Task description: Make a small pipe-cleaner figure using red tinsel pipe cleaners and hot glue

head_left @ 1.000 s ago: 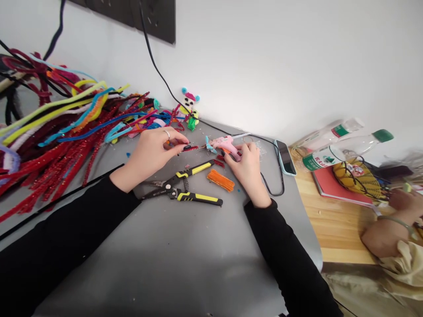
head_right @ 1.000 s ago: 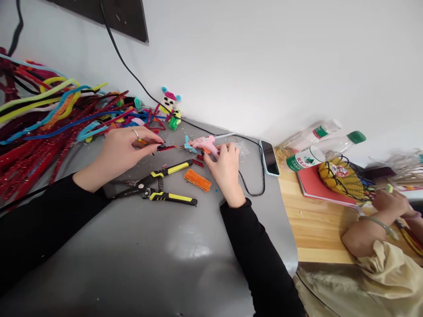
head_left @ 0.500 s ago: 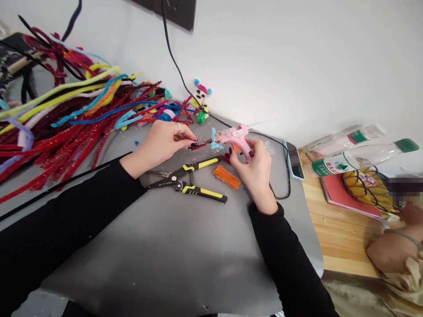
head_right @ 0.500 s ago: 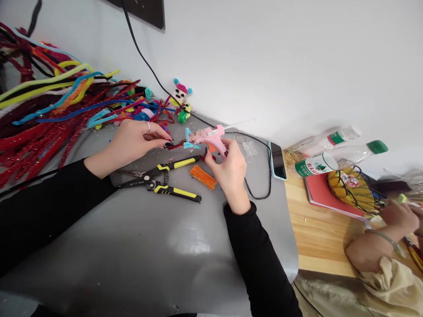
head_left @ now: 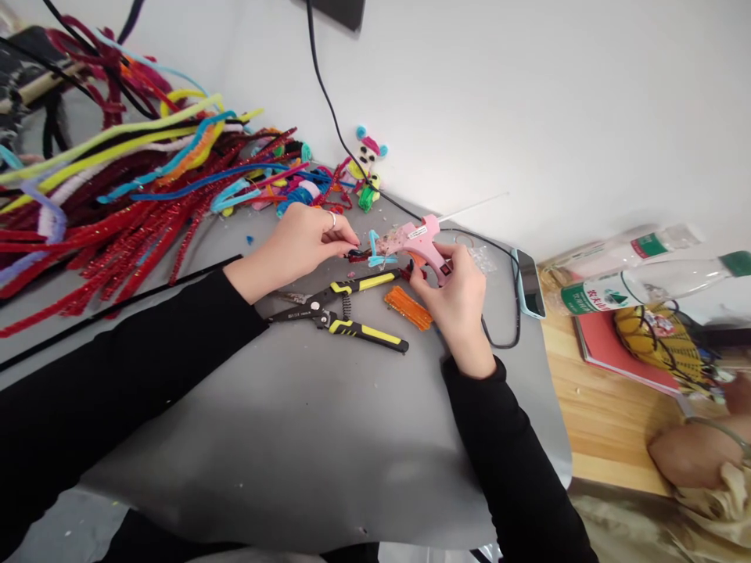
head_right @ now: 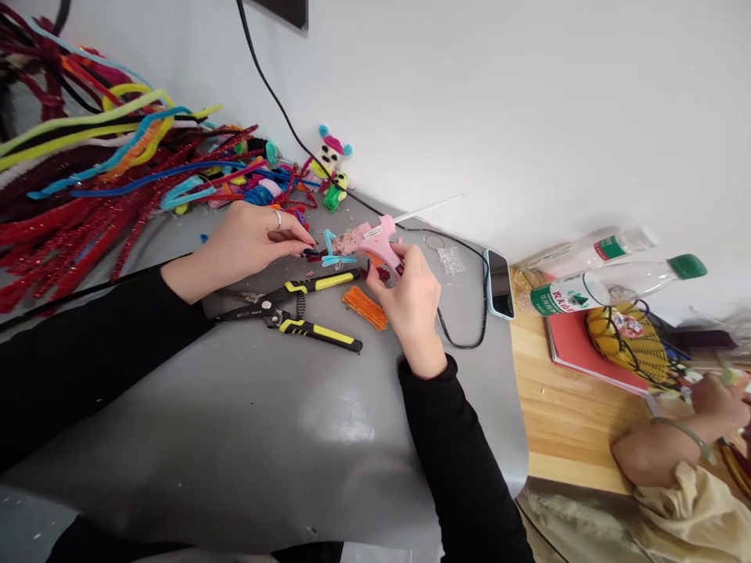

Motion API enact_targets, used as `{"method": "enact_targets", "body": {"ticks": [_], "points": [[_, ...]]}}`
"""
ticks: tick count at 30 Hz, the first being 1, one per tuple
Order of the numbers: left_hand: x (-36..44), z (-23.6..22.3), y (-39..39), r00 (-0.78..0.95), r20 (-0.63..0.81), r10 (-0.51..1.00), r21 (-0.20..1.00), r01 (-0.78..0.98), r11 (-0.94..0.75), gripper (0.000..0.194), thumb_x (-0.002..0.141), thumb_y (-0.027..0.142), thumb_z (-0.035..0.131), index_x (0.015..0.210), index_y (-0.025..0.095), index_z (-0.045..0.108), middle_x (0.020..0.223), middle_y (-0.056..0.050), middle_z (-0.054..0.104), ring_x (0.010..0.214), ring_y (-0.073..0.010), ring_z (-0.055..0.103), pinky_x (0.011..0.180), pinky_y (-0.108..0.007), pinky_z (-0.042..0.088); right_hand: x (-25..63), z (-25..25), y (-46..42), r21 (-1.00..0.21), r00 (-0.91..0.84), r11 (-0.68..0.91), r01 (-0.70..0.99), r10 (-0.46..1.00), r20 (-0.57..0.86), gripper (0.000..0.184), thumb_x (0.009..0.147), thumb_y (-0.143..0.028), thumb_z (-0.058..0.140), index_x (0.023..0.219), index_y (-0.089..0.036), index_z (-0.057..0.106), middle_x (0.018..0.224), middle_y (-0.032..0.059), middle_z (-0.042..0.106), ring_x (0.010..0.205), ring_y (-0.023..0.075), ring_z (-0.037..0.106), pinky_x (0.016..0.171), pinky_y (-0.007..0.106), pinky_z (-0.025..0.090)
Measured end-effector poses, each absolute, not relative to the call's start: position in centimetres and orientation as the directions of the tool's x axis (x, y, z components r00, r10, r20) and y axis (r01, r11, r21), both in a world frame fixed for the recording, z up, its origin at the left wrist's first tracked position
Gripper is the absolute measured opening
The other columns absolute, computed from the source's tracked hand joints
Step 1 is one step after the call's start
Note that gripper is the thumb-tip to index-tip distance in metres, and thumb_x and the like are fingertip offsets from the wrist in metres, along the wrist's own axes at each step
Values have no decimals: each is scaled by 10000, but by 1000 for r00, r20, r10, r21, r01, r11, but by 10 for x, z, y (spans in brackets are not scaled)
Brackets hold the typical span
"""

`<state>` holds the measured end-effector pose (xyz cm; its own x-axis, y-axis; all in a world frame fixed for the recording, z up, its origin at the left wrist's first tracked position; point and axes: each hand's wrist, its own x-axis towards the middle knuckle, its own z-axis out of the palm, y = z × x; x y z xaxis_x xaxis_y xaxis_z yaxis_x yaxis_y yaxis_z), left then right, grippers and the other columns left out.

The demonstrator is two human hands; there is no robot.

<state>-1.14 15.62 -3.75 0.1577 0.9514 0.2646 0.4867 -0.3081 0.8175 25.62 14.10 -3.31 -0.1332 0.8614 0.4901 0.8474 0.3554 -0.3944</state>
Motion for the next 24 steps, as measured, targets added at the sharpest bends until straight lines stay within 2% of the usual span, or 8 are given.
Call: {"method": "enact_targets", "body": {"ticks": [8,17,24], "points": [[-9,-38,157,168,261,950,797,519,-311,122,827,291,771,835,185,832,824,-40,815,746,-191,742,741,-277,600,256,-34,142,-412,-146,363,836,870,470,284,840,-358,711,1080,-239,615,977,60,767,722,207,650,664,367,508],[-9,-36,157,201,267,942,743,579,-334,138,839,291,753,848,179,832,834,-30,819,724,-175,736,731,-251,575,260,-37,144,-377,-168,364,852,871,461,295,858,-370,684,1109,-228,620,938,55,749,757,222,672,699,368,535],[-9,-33,156,215,273,938,712,611,-347,118,840,267,756,863,183,835,843,-27,821,728,-175,736,737,-251,567,260,-36,144,-380,-159,372,847,859,486,278,846,-355,698,1086,-224,646,924,53,766,704,209,653,681,362,541]]}}
